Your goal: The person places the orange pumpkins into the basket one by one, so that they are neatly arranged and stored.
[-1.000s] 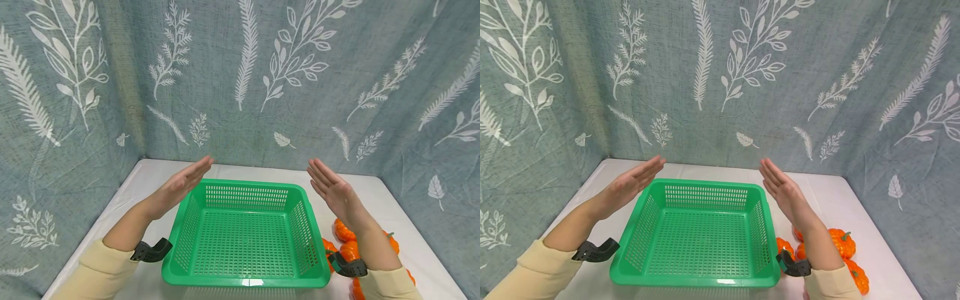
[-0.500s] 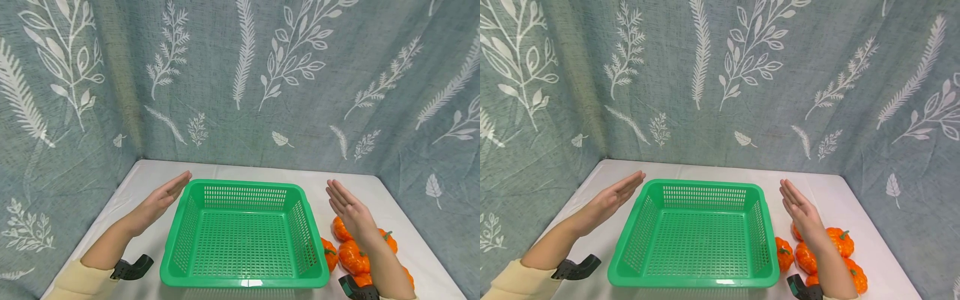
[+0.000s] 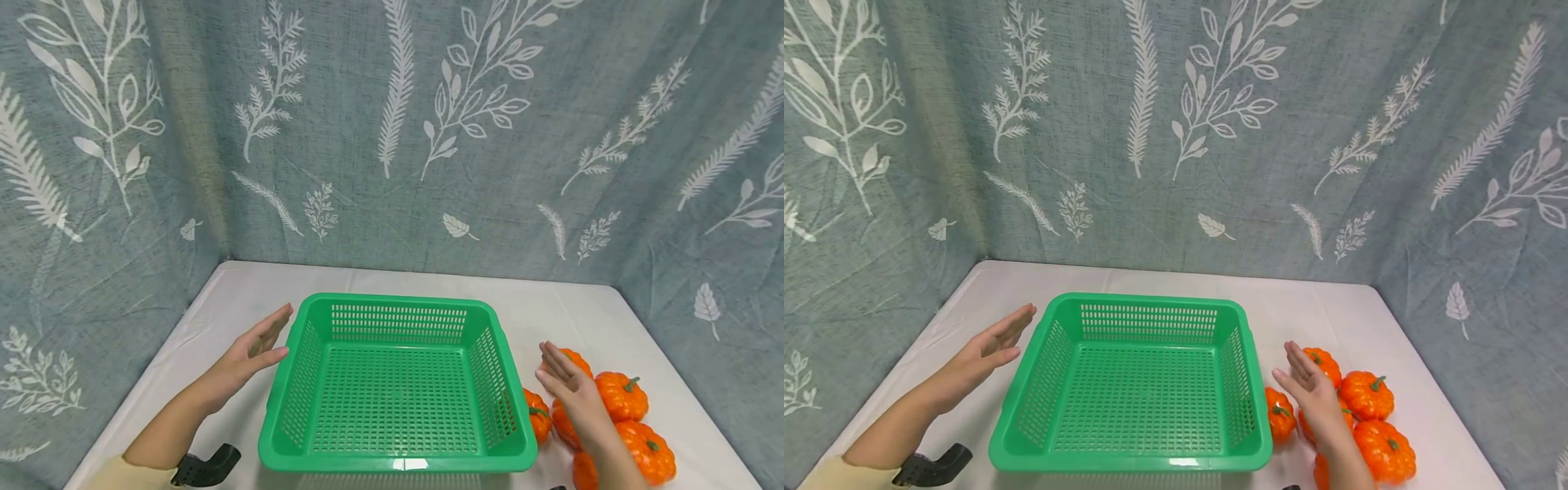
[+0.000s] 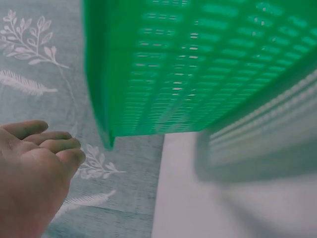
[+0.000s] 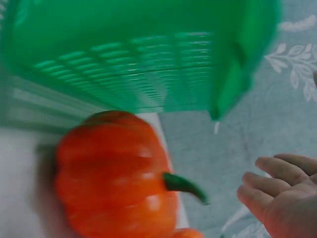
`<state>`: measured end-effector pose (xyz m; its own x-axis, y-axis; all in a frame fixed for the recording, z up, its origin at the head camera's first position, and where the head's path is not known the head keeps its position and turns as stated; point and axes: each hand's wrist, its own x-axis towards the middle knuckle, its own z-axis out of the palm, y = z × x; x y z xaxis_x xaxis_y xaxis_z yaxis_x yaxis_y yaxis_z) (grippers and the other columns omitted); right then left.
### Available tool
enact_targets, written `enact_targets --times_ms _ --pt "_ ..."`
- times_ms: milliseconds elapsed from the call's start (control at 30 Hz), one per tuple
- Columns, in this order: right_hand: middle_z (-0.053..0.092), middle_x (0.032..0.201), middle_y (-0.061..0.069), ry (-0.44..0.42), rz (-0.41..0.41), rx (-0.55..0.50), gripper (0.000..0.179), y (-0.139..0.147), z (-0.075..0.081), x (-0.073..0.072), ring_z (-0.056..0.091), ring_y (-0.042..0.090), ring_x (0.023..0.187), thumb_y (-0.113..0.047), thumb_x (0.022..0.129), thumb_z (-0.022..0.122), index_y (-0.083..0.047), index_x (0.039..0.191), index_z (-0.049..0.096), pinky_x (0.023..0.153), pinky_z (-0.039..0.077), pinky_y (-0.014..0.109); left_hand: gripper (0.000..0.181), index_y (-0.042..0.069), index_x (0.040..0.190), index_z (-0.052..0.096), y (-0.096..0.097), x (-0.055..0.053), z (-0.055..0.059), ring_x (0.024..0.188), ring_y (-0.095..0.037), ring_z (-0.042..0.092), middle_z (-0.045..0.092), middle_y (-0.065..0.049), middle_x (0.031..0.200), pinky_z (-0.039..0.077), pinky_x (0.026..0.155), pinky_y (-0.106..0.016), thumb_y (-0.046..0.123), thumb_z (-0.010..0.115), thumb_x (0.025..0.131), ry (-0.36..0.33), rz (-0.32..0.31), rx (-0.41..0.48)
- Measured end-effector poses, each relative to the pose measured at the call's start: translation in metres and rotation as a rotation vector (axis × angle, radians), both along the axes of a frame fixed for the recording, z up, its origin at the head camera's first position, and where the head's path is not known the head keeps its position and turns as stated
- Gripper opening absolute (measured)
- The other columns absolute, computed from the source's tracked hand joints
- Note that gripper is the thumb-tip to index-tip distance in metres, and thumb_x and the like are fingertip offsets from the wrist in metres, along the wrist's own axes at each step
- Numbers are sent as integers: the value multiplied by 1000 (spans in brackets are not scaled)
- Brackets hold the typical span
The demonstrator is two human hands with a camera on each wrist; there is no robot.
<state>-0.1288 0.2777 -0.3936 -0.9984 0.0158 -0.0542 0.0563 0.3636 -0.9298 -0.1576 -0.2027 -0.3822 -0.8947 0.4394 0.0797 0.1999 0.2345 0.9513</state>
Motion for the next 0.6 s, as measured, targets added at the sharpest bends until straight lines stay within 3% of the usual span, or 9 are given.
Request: enact_targets --times_ms 33,100,333,467,600 --pt "21 151 12 -14 -11 5 72 -1 -3 0 24 33 136 -35 92 52 -6 147 16 107 34 40 64 15 149 8 0 1 -3 138 -39 -4 1 -13 154 16 113 -49 18 44 96 -9 9 5" --pt "19 152 10 -47 -37 22 76 -3 -9 0 23 33 137 -39 91 53 -7 147 13 109 26 50 65 12 149 7 2 2 -7 138 -40 -3 1 -14 154 9 107 -63 19 44 96 -22 24 6" --pt "15 153 10 -116 -119 66 86 -8 -25 0 17 30 139 -48 86 56 -8 148 11 111 23 47 71 7 148 4 7 4 -20 139 -39 -1 1 -15 154 7 108 -58 23 48 95 -56 91 -30" --pt "15 152 15 -90 -117 99 84 -8 -33 2 15 32 139 -45 87 56 -3 147 13 113 16 51 74 4 147 2 10 5 -24 139 -38 -2 -1 -15 154 6 109 -56 23 49 94 -61 108 -18" --pt "18 149 20 -48 -116 116 77 -13 -31 7 18 36 137 -42 92 49 3 145 16 111 20 52 76 0 146 0 12 6 -28 139 -39 -2 -3 -17 153 6 109 -57 23 50 94 -67 131 -16"
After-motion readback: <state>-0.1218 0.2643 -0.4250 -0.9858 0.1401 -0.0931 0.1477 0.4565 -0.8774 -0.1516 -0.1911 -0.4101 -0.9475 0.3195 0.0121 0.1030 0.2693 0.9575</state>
